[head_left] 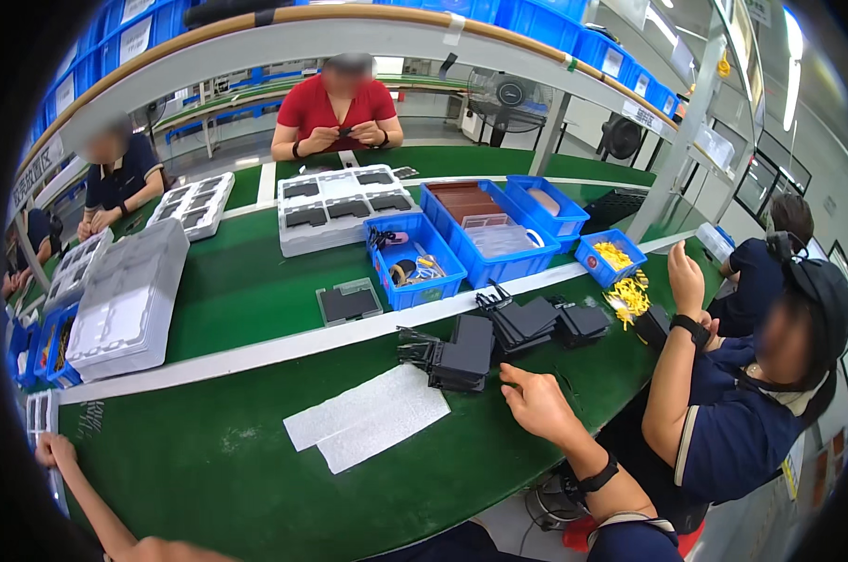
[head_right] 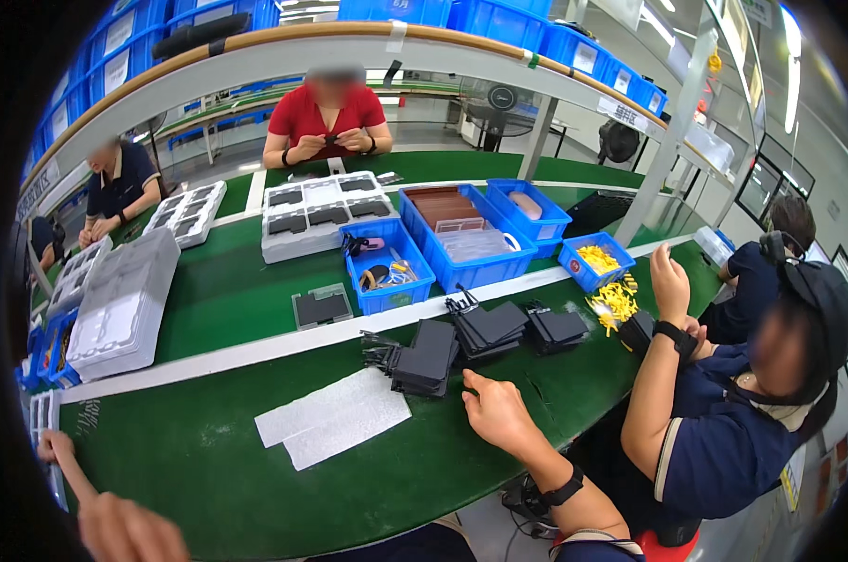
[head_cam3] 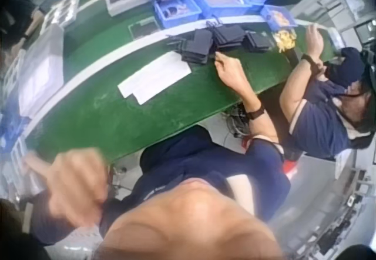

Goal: Assembling small electronic components and applying adhesive strips on a production line.

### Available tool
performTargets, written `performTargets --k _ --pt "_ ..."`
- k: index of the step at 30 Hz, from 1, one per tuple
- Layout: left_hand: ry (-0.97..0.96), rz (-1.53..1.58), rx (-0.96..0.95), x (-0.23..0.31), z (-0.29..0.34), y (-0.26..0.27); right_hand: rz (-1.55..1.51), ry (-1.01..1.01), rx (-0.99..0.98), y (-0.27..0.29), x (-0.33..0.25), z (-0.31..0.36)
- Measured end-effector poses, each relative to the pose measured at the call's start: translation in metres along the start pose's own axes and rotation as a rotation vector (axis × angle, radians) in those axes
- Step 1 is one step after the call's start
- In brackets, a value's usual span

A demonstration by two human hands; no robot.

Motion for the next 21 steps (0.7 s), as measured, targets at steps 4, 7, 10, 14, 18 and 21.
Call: performTargets --k 4,7,10,14,18,21 --pt "0.318 -0.318 -0.001 -0.031 -0.012 -0.005 -0.401 -0.284 -0.085 -0.015 0.018 0.002" --pt "0.133 -0.409 -0.226 -0.049 -0.010 -0.016 -0.638 -0.351 -0.140 -0.024 0.017 0.003" --pt "-0.022 -0.530 -0.247 -0.061 0.006 -0.015 -0.754 -0.369 -0.172 -0.034 0.004 0.002" --pt "0.036 -0.778 -0.485 -0.053 -0.019 -0.010 -0.980 -0.407 -0.207 -0.035 0.010 0.003" --pt "-0.234 -0.992 -0.367 -0.069 -0.018 -0.010 -1.034 -0.411 -0.185 -0.034 0.008 0.006" --pt "-0.117 -0.904 -0.290 -0.082 -0.015 -0.013 -1.118 -0.413 -0.182 -0.040 0.013 0.007"
Point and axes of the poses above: each hand's wrist, its own z-axis away from the middle knuckle, its own y-axis out of the back of the hand, x = y × z, the point moved 3 cm from there along -z, towards the middle knuckle
